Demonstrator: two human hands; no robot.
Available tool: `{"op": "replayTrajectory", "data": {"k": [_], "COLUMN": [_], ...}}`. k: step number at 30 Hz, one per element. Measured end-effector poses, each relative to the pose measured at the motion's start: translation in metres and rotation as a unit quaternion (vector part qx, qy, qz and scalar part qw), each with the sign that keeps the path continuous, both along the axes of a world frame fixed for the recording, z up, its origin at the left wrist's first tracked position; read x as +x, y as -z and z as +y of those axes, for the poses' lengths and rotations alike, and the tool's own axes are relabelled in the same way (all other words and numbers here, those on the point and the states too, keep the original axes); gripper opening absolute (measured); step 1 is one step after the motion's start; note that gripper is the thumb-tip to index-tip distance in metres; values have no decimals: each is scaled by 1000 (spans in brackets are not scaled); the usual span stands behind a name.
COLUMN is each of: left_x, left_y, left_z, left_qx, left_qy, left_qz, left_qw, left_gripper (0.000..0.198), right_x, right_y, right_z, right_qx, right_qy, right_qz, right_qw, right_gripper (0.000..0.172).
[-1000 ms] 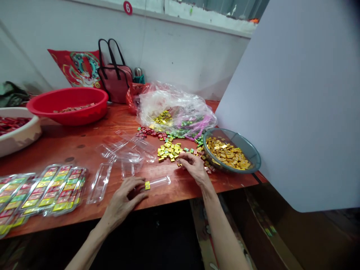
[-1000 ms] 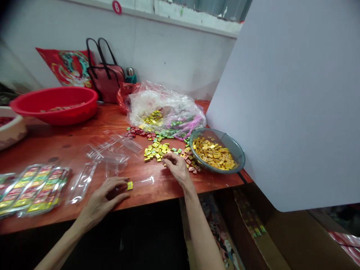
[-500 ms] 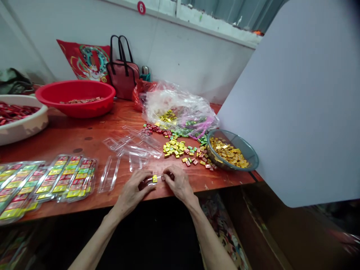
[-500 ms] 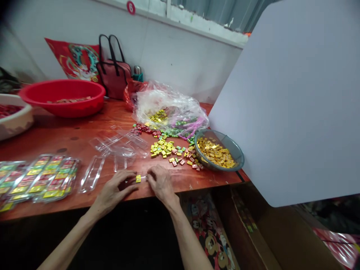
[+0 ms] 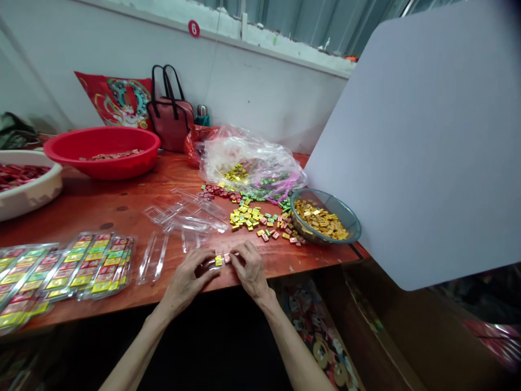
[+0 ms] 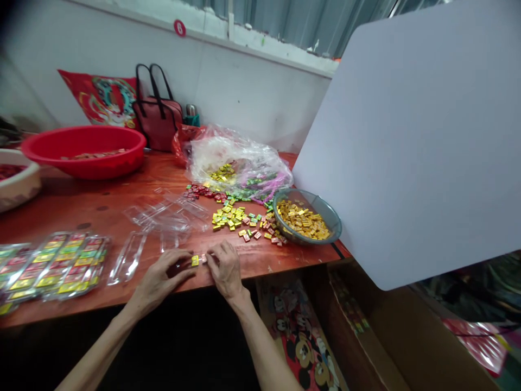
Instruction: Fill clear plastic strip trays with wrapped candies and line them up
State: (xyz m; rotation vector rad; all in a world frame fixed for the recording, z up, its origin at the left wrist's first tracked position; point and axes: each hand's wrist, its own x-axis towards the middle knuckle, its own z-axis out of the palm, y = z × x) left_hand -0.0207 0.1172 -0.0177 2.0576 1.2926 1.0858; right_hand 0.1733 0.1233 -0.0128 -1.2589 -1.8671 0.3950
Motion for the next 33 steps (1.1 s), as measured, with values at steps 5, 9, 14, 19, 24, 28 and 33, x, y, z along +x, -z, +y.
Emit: {"op": "replayTrajectory", "data": {"k": [5, 9, 14, 19, 24, 28, 33], "left_x": [1, 0, 1, 3, 3, 3, 2], "left_y": [-3, -2, -3, -6, -9, -9, -6], "left_z": [-4, -4, -4, -4, -4, -5, -5], "left_qx": [-22, -31, -11, 7, 15, -1, -16], "left_qy": [9, 10, 5, 1, 19, 14, 7], "left_qz": [-11, -26, -15, -5, 3, -4, -9], "left_qw": [1000, 999, 1000, 1000, 1000, 1000, 1000], "left_gripper": [35, 36, 30, 26, 21, 25, 27], "right_x": [8, 7, -1, -7, -4, 12, 21], "right_y": [1, 2, -1, -2, -5, -23, -43], "right_z": [-4, -4, -5, -5, -1, 36, 134], "right_qx": [-3, -34, 10, 25, 24, 25, 21], "right_qy": [69, 48, 0, -23, -95, -91, 37], "right_qz": [147, 165, 32, -120, -103, -40, -63], "right_qw": [987, 985, 999, 992, 990, 995, 997], "right_gripper": [18, 21, 18, 11, 10, 14, 15]}}
